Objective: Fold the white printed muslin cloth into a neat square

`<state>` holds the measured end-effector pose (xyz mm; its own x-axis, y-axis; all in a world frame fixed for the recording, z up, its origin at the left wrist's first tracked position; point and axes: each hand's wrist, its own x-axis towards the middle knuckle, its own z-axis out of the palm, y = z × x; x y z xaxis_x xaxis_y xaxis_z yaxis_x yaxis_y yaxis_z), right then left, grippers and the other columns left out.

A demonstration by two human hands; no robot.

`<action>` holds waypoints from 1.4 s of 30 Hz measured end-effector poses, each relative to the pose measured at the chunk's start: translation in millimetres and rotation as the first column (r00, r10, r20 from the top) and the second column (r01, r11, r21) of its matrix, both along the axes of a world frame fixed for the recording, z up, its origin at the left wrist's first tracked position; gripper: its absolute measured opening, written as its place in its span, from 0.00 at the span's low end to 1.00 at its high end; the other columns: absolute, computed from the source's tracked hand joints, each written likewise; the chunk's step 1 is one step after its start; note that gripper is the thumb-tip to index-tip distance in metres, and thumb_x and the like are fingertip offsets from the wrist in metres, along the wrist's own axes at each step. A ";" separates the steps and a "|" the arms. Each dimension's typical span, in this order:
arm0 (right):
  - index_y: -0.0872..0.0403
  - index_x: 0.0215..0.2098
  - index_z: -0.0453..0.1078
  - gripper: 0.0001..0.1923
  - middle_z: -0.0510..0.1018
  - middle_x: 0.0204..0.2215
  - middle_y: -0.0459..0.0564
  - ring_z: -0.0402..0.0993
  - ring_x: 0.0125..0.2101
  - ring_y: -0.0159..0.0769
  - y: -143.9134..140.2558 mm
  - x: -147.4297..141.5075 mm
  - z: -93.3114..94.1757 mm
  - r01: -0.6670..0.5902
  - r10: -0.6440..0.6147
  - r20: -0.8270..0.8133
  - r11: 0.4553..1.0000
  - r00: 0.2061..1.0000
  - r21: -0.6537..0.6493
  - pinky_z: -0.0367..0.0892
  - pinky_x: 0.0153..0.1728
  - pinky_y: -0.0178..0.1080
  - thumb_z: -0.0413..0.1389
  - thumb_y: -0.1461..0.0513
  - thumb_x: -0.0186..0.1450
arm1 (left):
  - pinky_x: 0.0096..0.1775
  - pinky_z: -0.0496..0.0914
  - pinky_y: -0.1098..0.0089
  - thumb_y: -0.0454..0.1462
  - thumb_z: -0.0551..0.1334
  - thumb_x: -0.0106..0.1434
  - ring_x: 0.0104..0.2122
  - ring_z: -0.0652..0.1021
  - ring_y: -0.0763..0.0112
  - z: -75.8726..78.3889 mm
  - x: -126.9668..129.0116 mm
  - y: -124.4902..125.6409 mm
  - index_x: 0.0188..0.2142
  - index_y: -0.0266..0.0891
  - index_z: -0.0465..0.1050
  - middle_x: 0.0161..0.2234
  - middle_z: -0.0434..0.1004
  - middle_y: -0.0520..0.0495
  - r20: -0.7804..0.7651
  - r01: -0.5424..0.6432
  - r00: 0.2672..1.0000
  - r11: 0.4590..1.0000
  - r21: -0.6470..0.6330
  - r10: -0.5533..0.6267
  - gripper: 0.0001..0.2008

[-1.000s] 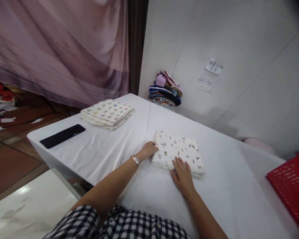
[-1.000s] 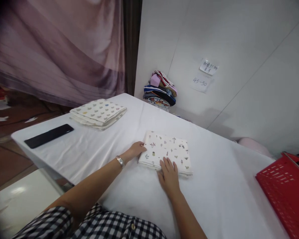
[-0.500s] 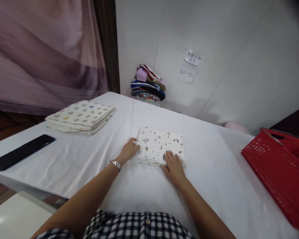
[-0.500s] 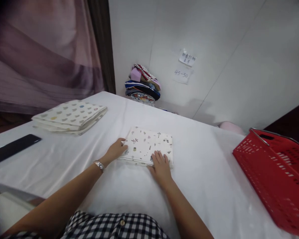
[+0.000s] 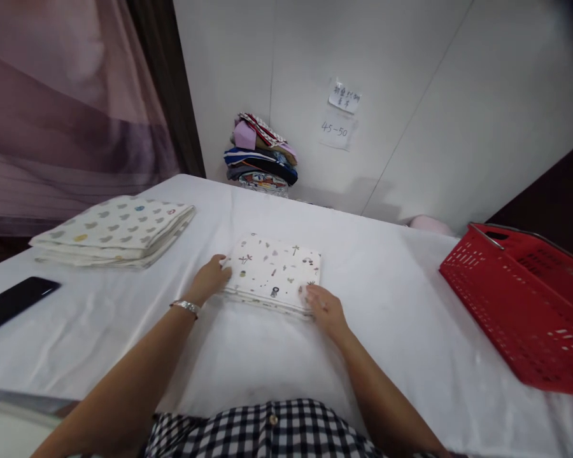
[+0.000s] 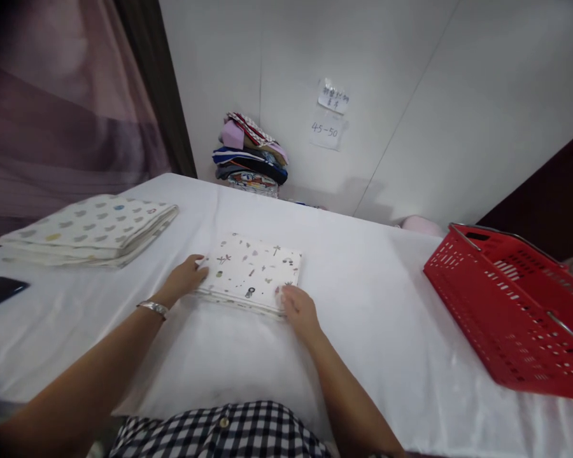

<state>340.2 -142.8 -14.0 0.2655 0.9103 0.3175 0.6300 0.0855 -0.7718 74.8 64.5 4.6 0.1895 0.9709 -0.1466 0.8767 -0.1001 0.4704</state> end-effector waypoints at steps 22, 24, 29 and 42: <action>0.55 0.25 0.67 0.11 0.72 0.19 0.43 0.64 0.16 0.27 68.7 43.7 -17.4 0.294 -0.380 -0.581 0.925 0.720 -0.241 0.53 0.14 0.29 0.55 0.55 0.52 | 0.62 0.48 0.52 0.46 0.50 0.66 0.63 0.56 0.58 -12.5 75.3 -74.4 0.57 0.43 0.64 0.63 0.58 0.43 -0.079 0.570 0.812 0.757 0.320 -0.578 0.22; 0.55 0.25 0.67 0.10 0.72 0.18 0.43 0.64 0.15 0.28 67.9 44.3 -17.5 0.285 -0.377 -0.589 0.926 0.715 -0.247 0.52 0.13 0.30 0.55 0.55 0.52 | 0.62 0.48 0.51 0.45 0.51 0.66 0.63 0.57 0.58 -10.5 76.2 -73.1 0.56 0.44 0.65 0.63 0.59 0.43 -0.073 0.567 0.815 0.766 0.303 -0.575 0.22; 0.54 0.23 0.66 0.09 0.70 0.14 0.41 0.63 0.14 0.28 68.8 46.0 -18.5 0.233 -0.340 -0.610 0.940 0.716 -0.249 0.53 0.13 0.30 0.55 0.56 0.52 | 0.61 0.49 0.52 0.44 0.54 0.64 0.62 0.59 0.57 0.9 89.8 -81.0 0.54 0.44 0.68 0.61 0.62 0.43 -0.012 0.538 0.831 0.798 0.271 -0.557 0.20; 0.53 0.21 0.65 0.07 0.68 0.12 0.39 0.63 0.15 0.27 66.3 48.6 -17.7 0.134 -0.245 -0.609 0.966 0.755 -0.222 0.56 0.17 0.30 0.55 0.58 0.50 | 0.37 0.65 0.66 0.52 0.60 0.56 0.37 0.76 0.59 20.6 165.4 -123.5 0.37 0.40 0.69 0.36 0.76 0.44 0.056 0.440 0.893 0.894 0.085 -0.446 0.18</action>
